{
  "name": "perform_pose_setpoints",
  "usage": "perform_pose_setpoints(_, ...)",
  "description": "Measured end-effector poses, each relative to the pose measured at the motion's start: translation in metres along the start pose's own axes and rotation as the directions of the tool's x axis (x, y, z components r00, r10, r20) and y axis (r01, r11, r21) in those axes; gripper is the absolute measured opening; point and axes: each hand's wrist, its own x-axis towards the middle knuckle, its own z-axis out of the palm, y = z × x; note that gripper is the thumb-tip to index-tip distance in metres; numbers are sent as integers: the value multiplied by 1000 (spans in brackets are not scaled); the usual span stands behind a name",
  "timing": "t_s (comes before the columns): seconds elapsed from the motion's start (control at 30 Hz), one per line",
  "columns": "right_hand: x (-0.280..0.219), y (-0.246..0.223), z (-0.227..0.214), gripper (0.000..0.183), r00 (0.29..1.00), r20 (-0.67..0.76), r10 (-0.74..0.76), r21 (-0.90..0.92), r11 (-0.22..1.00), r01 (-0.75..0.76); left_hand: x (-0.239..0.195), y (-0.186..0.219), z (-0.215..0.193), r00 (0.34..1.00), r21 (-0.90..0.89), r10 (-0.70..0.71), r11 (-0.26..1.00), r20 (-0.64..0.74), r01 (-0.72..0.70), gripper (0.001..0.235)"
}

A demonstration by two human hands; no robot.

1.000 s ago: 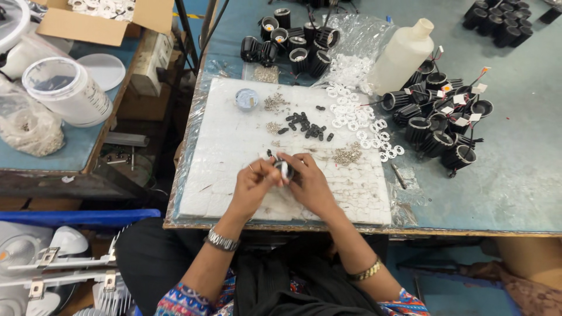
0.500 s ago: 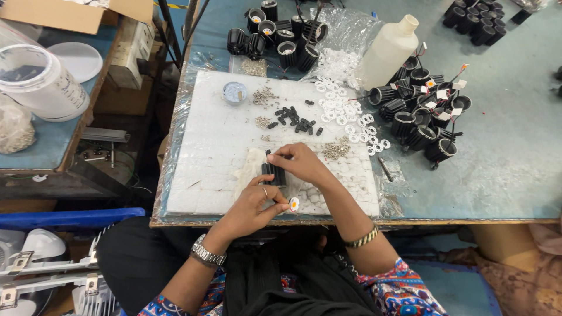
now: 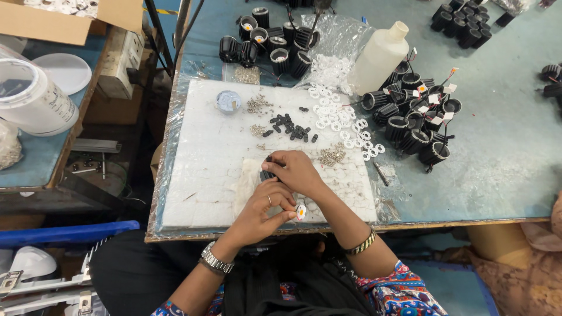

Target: The person assembles light fixtures by hand and using an electric screwdriver, threading wires through heat sinks, securing parts with screws, and attaching white plastic components to the assemblies.

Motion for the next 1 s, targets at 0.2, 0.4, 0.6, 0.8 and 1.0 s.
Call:
perform_pose_setpoints(0.2, 0, 6, 1, 28, 997, 6, 79, -26, 997, -78, 2, -4, 2, 999, -25, -34, 999, 5, 35, 11)
perform_pose_setpoints(0.4, 20, 47, 4, 30, 984, 164, 68, 257, 960, -109, 1, -22, 8, 999, -4, -9, 1000, 33, 9, 10)
perform_pose_setpoints(0.6, 28, 45, 5, 31, 981, 176, 84, 104, 989, -104, 6, -12, 13, 1000, 74, -11, 997, 5, 11, 10)
perform_pose_setpoints(0.8, 35, 58, 9, 37, 977, 186, 108, 96, 987, -127, 12, -17, 9, 1000, 20, -11, 1000, -2, 11, 9)
perform_pose_setpoints(1.0, 21, 49, -18, 32, 972, 224, -66, 196, 980, 22, 8, -13, 10, 997, 27, -38, 999, 67, 37, 9)
